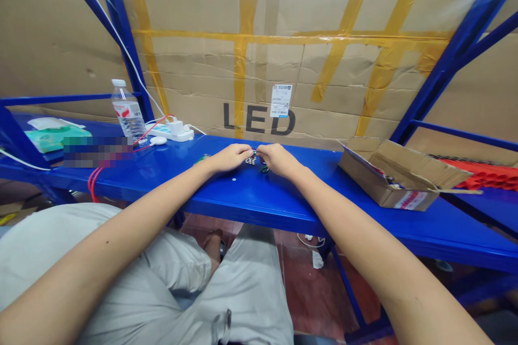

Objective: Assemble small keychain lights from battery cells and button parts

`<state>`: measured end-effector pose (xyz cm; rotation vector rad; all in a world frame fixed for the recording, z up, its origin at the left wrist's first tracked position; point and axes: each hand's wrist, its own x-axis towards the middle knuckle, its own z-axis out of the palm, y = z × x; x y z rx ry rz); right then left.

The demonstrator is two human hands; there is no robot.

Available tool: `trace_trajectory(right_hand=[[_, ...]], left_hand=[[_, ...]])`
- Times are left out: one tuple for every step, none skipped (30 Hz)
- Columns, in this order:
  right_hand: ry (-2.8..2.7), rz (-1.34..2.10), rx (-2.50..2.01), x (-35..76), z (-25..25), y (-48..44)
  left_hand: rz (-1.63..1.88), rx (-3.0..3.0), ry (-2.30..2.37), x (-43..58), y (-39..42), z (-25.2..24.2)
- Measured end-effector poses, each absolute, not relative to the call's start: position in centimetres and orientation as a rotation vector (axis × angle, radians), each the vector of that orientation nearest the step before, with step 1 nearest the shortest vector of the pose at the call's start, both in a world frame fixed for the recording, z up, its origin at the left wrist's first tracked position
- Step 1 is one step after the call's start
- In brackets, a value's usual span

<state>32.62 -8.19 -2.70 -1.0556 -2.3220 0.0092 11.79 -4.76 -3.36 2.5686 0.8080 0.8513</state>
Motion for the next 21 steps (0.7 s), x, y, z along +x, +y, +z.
trace_trajectory(right_hand=[[-2.324, 0.002, -1.058, 32.6, -2.7, -8.2], [-2.327, -0.010, -1.062, 32.6, -2.8, -8.2], [-2.335, -0.025, -1.068, 32.6, -2.8, -8.2], [-2.348, -0.041, -1.073, 32.6, -2.8, -8.2], [-2.362, -0.056, -1.076, 32.6, -2.8, -8.2], [-2.376, -0.066, -1.078, 32.6, -2.8, -8.3], [-2.385, -0.069, -1.077, 32.6, -2.7, -8.3], [-2.388, -0.063, -1.073, 32.6, -2.7, -8.3], [-2.386, -0.051, -1.069, 32.6, -2.7, -8.4], [-2.379, -0.032, -1.067, 32.6, -2.7, -8.4], [-2.369, -0.008, -1.067, 32.6, -2.7, -8.4], [-2.358, 0.018, -1.070, 32.6, -2.7, -8.4], [-2.348, 0.047, -1.075, 32.6, -2.7, -8.5], [-2.340, 0.076, -1.080, 32.6, -2.7, -8.5], [-2.333, 0.104, -1.084, 32.6, -2.7, -8.5], [-2.324, 0.129, -1.088, 32.6, -2.7, -8.5], [-2.316, 0.149, -1.093, 32.6, -2.7, -8.5], [-2.310, 0.166, -1.098, 32.6, -2.7, -8.5], [-2.305, 0.180, -1.105, 32.7, -2.6, -8.5], [-2.303, 0.194, -1.111, 32.7, -2.6, -8.5], [-2.305, 0.208, -1.117, 32.7, -2.6, -8.5]], left_hand=[[0.832, 2.575, 0.831, 11.9, -4.7, -3.4], [0.818, 2.583, 0.848, 11.9, -4.7, -3.4], [0.810, 2.592, 0.856, 11.9, -4.7, -3.4], [0.809, 2.602, 0.855, 12.0, -4.7, -3.4], [0.813, 2.610, 0.850, 12.0, -4.8, -3.4], [0.820, 2.615, 0.843, 12.0, -4.9, -3.4], [0.827, 2.618, 0.838, 12.0, -5.0, -3.3], [0.835, 2.619, 0.833, 12.0, -5.1, -3.3], [0.849, 2.619, 0.829, 12.0, -5.2, -3.2], [0.867, 2.618, 0.824, 12.0, -5.3, -3.2], [0.886, 2.617, 0.819, 12.0, -5.4, -3.2], [0.902, 2.616, 0.814, 12.0, -5.5, -3.2], [0.916, 2.615, 0.810, 12.1, -5.5, -3.1], [0.926, 2.614, 0.807, 12.1, -5.6, -3.1], [0.931, 2.614, 0.804, 12.1, -5.6, -3.1], [0.933, 2.615, 0.802, 12.1, -5.6, -3.1], [0.936, 2.617, 0.800, 12.1, -5.6, -3.2], [0.938, 2.622, 0.796, 12.0, -5.7, -3.2], [0.941, 2.630, 0.788, 12.0, -5.7, -3.2], [0.944, 2.639, 0.775, 12.0, -5.7, -3.2], [0.947, 2.650, 0.760, 12.0, -5.8, -3.2]])
